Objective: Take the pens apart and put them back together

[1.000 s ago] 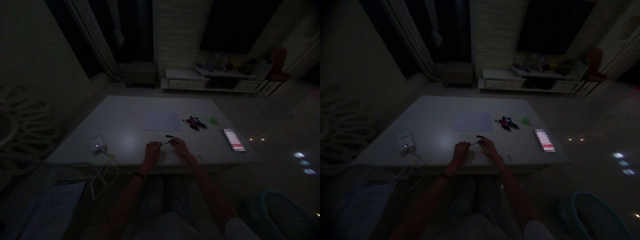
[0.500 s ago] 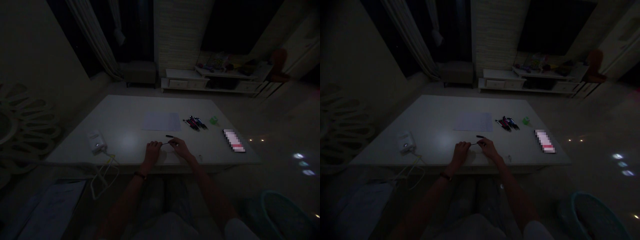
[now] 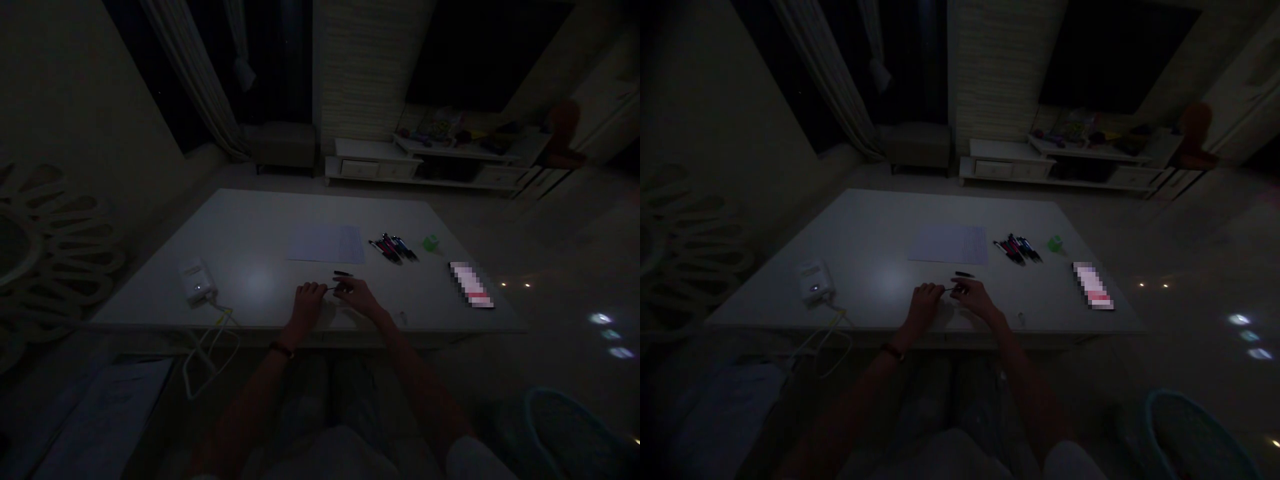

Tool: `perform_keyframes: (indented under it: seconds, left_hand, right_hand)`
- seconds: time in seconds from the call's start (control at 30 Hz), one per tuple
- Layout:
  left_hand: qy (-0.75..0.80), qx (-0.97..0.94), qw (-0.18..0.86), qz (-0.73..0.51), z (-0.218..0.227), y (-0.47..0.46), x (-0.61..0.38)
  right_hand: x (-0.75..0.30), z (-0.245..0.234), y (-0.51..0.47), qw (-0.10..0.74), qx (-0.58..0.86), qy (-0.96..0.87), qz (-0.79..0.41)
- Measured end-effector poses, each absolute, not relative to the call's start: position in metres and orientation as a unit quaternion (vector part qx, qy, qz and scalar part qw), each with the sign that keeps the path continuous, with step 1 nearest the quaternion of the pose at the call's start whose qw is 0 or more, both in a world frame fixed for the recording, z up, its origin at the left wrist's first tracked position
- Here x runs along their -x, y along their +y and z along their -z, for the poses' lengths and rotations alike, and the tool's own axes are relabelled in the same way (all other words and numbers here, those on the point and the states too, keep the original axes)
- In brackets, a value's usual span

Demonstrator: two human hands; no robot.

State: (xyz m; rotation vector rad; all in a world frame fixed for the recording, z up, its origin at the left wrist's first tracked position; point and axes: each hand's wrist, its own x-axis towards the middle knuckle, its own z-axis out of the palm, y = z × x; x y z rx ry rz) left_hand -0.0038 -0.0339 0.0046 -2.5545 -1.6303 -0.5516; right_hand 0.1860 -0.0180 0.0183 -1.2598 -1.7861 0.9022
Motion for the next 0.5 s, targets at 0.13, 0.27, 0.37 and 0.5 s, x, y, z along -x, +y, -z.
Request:
perform_keyframes:
  seconds: [0.13,0.27,0.37,0.5]
  left_hand:
    - [-0.537,0.822,0.025,0.187,-0.004,-0.033,0.004]
    - [-0.546,0.814,0.029,0.194,-0.005,-0.033,0.004]
    - [-0.557,0.809,0.028,0.184,-0.005,-0.033,0.004]
    - [-0.561,0.809,0.023,0.176,-0.007,-0.033,0.003]
  right_hand:
    - [-0.208,-0.006,-0.002,0.415,0.578,-0.662,-0.238]
    - [-0.203,0.006,0.021,0.4,0.606,-0.675,-0.131]
    - [-0.197,0.005,0.023,0.398,0.592,-0.686,-0.148]
    - [-0.208,-0.007,0.001,0.416,0.564,-0.67,-0.245]
